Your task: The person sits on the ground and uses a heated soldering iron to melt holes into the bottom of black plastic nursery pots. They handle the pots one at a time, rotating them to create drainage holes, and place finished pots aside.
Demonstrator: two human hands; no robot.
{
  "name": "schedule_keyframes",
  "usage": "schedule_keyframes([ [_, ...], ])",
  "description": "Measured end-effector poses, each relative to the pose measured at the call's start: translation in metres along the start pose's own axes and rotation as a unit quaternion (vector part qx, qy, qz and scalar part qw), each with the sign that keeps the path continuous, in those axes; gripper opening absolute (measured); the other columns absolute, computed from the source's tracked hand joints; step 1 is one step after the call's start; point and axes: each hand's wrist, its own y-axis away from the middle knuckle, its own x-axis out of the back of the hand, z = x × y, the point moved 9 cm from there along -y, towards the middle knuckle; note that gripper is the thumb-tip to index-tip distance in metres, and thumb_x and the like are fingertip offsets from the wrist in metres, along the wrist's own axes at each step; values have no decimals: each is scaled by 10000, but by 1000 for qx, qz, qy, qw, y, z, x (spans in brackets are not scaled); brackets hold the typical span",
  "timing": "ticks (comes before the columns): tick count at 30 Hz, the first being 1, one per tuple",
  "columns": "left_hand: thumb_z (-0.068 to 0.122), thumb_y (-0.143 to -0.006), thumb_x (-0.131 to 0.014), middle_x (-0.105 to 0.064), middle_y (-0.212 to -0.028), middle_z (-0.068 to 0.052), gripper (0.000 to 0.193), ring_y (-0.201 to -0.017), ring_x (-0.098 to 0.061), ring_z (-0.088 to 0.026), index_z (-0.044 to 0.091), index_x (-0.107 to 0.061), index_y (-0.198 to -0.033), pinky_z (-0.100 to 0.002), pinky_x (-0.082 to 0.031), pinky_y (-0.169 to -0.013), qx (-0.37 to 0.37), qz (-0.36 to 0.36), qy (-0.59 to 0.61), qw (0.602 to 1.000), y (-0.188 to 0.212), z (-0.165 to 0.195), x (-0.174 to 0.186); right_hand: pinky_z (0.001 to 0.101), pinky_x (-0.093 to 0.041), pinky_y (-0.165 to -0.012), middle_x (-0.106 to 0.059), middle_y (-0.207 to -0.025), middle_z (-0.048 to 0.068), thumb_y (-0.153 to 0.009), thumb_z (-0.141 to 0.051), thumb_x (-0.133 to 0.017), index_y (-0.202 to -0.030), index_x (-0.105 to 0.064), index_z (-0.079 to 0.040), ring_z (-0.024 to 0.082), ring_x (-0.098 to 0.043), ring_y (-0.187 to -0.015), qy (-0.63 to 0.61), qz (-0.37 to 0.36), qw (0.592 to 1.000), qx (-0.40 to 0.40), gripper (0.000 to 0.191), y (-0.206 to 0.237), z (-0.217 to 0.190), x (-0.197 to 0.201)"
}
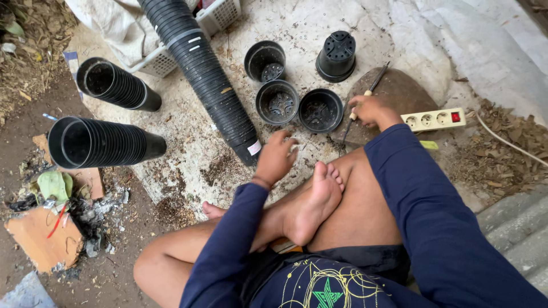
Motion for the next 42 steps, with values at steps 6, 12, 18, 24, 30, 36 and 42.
schedule_keyframes([
  [6, 140, -826, -574, -670, -1200, -154, 376, -1262, -578, -325, 50, -704, -1168, -471, -434, -1080, -129, 27, -282, 950, -69, 32, -84, 427, -598, -633, -742, -1007, 99, -1005, -165, -528, -1274, -703, -247, 294, -715, -727, -18, 14, 1000, 14, 331, -1, 1, -6],
  [12, 74, -869, -581, -747, -923, -85, 225, -923, -688, -302, 106, -684, -1066, -509, -454, -1069, -121, -76, -189, 971, -100, 35, -83, 364, -553, -744, -750, -974, 101, -911, -38, -588, -1202, -777, -220, 246, -699, -824, -50, 111, 979, 166, 392, 5, -7, 26],
  [18, 190, -957, -723, -699, -1087, -201, 382, -998, -684, -347, 5, -608, -1270, -367, -535, -854, 78, 24, 113, 990, -120, -2, -30, 373, -520, -695, -677, -866, 72, -766, -63, -823, -1088, -690, -143, 239, -649, -781, -164, 272, 923, 220, 357, 35, 5, 74],
  [24, 151, -1021, -622, -678, -1195, -54, 338, -1094, -605, -138, -7, -594, -1319, -309, -482, -997, 165, 54, 486, 856, -114, -39, -1, 380, -511, -696, -674, -890, 85, -907, -184, -829, -1062, -639, -104, 253, -636, -757, -235, 411, 858, 198, 258, 60, 16, 91],
  [30, 162, -977, -667, -661, -1266, -89, 416, -1160, -639, -209, 45, -541, -1356, -442, -518, -1034, 188, 84, 671, 712, -75, -27, 42, 347, -537, -717, -694, -936, 78, -988, -155, -813, -1035, -649, -96, 196, -654, -794, -294, 515, 747, 299, 181, 89, 18, 83],
  [36, 241, -992, -672, -655, -1336, -94, 485, -1212, -646, -231, 106, -495, -1423, -475, -500, -1090, 136, 101, 764, 622, -28, -4, 75, 317, -608, -723, -674, -1040, 99, -1110, -178, -654, -1266, -548, -112, 192, -680, -878, -578, 410, 594, 382, 200, 85, 23, 66],
  [42, 225, -1016, -674, -652, -1348, -73, 460, -1218, -643, -212, 101, -495, -1421, -442, -493, -1098, 120, 129, 807, 564, 31, -23, 100, 351, -625, -766, -707, -1103, 127, -1123, -265, -603, -1282, -457, -122, 236, -730, -1013, -656, 261, 593, 387, 258, 106, -26, 30],
])
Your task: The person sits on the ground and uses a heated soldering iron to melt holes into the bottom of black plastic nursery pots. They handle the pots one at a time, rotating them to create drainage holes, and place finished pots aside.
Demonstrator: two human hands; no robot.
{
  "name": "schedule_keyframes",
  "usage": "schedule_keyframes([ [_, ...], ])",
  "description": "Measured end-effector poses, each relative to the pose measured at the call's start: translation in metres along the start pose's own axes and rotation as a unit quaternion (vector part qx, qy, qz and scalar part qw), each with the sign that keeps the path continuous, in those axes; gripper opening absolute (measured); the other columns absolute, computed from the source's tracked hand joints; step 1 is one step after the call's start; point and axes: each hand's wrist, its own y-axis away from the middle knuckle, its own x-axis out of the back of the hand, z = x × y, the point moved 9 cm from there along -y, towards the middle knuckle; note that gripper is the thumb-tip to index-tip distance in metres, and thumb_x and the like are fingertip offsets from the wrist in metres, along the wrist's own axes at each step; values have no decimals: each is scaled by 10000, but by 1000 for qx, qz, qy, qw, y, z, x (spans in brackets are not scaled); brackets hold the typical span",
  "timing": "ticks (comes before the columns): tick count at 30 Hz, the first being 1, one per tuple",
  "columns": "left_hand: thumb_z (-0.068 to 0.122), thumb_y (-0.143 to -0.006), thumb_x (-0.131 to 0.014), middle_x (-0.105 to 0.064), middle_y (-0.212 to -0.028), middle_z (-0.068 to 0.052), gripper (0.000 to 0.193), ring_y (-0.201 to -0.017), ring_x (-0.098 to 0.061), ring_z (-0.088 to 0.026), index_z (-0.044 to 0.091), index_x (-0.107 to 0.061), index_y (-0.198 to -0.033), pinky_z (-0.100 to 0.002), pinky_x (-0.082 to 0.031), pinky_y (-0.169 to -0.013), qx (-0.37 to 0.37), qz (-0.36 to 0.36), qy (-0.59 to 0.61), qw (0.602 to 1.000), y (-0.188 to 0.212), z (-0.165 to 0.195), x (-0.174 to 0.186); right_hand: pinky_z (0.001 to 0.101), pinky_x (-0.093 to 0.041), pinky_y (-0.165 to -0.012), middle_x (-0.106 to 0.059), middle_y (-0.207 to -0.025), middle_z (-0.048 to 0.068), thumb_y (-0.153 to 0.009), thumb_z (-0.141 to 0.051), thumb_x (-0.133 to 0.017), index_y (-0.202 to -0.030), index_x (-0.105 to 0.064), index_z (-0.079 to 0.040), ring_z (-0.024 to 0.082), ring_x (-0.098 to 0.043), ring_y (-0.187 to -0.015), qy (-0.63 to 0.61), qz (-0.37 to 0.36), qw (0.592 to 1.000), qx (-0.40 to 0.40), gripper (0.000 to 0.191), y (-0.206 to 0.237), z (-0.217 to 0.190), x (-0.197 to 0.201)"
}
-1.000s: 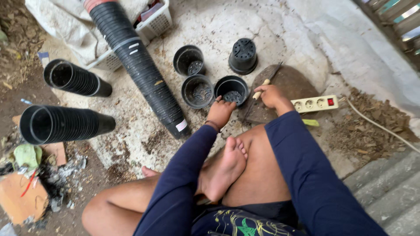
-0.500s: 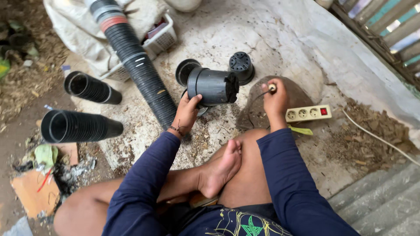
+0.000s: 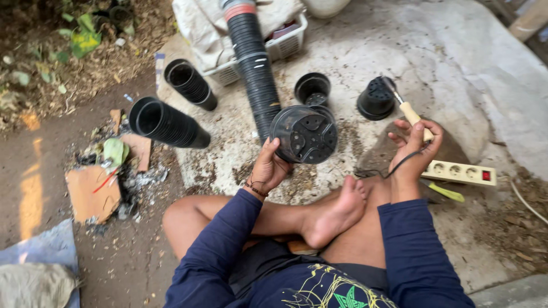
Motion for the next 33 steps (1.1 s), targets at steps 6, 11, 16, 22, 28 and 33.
schedule_keyframes([
  [6, 164, -1015, -675, -648, -1359, -68, 453, -1226, -642, -201, 85, -503, -1426, -405, -500, -1101, -80, -7, 8, 997, 34, 32, 55, 376, -631, -835, -661, -1145, 119, -1166, -302, -582, -1262, -427, -127, 233, -703, -1093, 42, -177, 983, 7, 252, 57, -2, -84],
  [11, 179, -1002, -674, -672, -1298, -80, 405, -1188, -634, -201, 46, -562, -1368, -379, -489, -1077, -135, 72, -51, 987, 62, 63, 67, 363, -623, -797, -673, -1130, 122, -1162, -281, -560, -1247, -478, -90, 222, -695, -1051, 90, -234, 967, -32, 224, 88, 22, -129],
  [16, 254, -1031, -615, -697, -1210, -87, 418, -1095, -634, -167, -27, -595, -1340, -305, -485, -1003, -164, 180, -333, 911, 104, 171, 106, 326, -587, -738, -652, -1066, 106, -1198, -224, -510, -1260, -490, -81, 196, -663, -948, 188, -210, 959, -33, 158, 102, 44, -118],
  [22, 315, -1022, -614, -700, -1277, -92, 394, -1187, -657, -254, 46, -625, -1309, -459, -508, -1064, -274, 253, -129, 919, 225, 290, 214, 330, -535, -698, -604, -1007, 63, -1210, -276, -529, -1299, -437, -119, 188, -600, -860, 139, -141, 974, -113, 203, 84, 69, -75],
  [28, 493, -979, -524, -682, -1326, -72, 520, -1213, -629, -289, 104, -651, -1298, -488, -486, -1035, -284, 411, 158, 852, 309, 200, 319, 313, -526, -826, -575, -995, 16, -1242, -394, -423, -1102, -576, -87, 145, -577, -897, 115, -160, 953, -229, 370, 79, 115, -58],
  [33, 564, -1016, -515, -707, -1304, -170, 658, -1164, -693, -345, -12, -636, -1309, -500, -544, -1017, -235, 588, 174, 754, 352, 112, 412, 302, -506, -842, -579, -1026, 17, -1217, -350, -413, -1107, -581, -94, 141, -577, -933, 142, -170, 950, -220, 325, 82, 125, -56],
])
